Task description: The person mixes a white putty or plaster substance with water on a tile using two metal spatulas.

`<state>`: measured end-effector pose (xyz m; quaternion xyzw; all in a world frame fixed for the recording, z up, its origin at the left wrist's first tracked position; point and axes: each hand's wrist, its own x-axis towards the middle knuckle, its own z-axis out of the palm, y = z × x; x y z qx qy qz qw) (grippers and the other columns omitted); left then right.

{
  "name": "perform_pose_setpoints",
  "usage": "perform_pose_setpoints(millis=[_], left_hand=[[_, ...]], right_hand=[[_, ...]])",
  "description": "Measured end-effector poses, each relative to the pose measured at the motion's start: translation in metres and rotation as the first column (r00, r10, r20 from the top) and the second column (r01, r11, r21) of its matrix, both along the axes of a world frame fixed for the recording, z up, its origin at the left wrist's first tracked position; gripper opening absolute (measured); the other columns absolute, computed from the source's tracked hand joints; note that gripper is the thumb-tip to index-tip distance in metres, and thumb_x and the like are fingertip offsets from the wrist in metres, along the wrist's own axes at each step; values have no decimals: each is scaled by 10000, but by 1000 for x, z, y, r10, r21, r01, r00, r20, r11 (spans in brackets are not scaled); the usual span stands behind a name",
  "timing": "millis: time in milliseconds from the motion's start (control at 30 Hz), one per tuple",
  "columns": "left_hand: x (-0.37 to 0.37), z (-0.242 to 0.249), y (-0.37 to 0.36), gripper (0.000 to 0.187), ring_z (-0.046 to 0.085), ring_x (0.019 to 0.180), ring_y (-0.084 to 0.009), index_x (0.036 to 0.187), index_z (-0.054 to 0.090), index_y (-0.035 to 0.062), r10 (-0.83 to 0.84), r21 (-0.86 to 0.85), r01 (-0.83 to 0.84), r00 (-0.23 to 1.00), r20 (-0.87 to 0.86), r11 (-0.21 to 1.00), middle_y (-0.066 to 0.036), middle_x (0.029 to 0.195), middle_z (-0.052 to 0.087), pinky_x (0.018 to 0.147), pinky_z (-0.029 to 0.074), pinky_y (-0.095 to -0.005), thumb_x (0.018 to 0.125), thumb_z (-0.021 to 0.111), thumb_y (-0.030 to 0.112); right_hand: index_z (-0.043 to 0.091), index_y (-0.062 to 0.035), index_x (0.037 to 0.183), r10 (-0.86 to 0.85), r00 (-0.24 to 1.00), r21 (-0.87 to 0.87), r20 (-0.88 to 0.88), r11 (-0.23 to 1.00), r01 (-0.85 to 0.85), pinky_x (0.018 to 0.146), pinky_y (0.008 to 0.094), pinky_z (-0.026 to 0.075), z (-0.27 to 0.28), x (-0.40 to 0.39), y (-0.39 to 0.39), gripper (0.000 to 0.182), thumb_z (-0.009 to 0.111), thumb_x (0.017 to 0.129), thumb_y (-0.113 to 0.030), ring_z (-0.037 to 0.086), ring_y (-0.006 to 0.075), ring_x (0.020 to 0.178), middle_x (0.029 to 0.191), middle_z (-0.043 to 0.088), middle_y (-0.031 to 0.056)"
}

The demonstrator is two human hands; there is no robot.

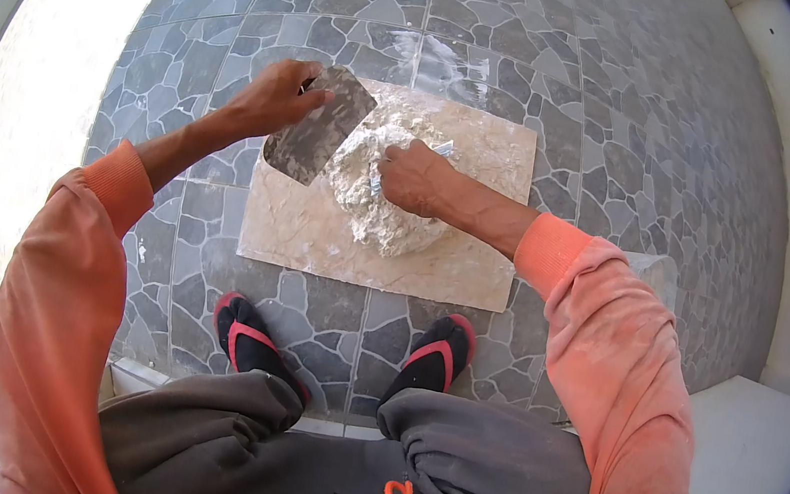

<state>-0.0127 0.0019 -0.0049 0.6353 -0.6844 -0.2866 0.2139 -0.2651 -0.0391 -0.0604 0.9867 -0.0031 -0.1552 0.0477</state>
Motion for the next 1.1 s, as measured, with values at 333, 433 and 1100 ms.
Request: perform_pose_setpoints(millis=[333,433,1100], left_hand=[[8,1,5,329,516,598,-281,836,573,-82,18,12,-17,999,-31,1000,-201,652,540,610,421,-453,901,624,236],[5,0,5,344,472,568,-226,820,551,-78,13,-4,-13,1000,-24,1000,-167,627,514,583,404,-438,915,620,245],[19,-3,1,333,511,575,-235,845,583,-70,35,-10,-35,999,20,999,-169,648,557,591,418,-440,913,618,253]], right_hand=[[722,-75,801,-112,993,-13,-26,994,111,734,407,533,31,5,-13,119,611,827,-108,601,248,1029,946,661,60],[725,-84,765,-86,994,-51,-72,995,82,762,401,519,-1,-13,-5,135,613,830,-120,604,235,1033,944,670,59],[712,-73,822,-74,997,-43,9,996,75,744,379,518,22,7,-5,80,648,808,-118,600,226,1025,957,652,37]])
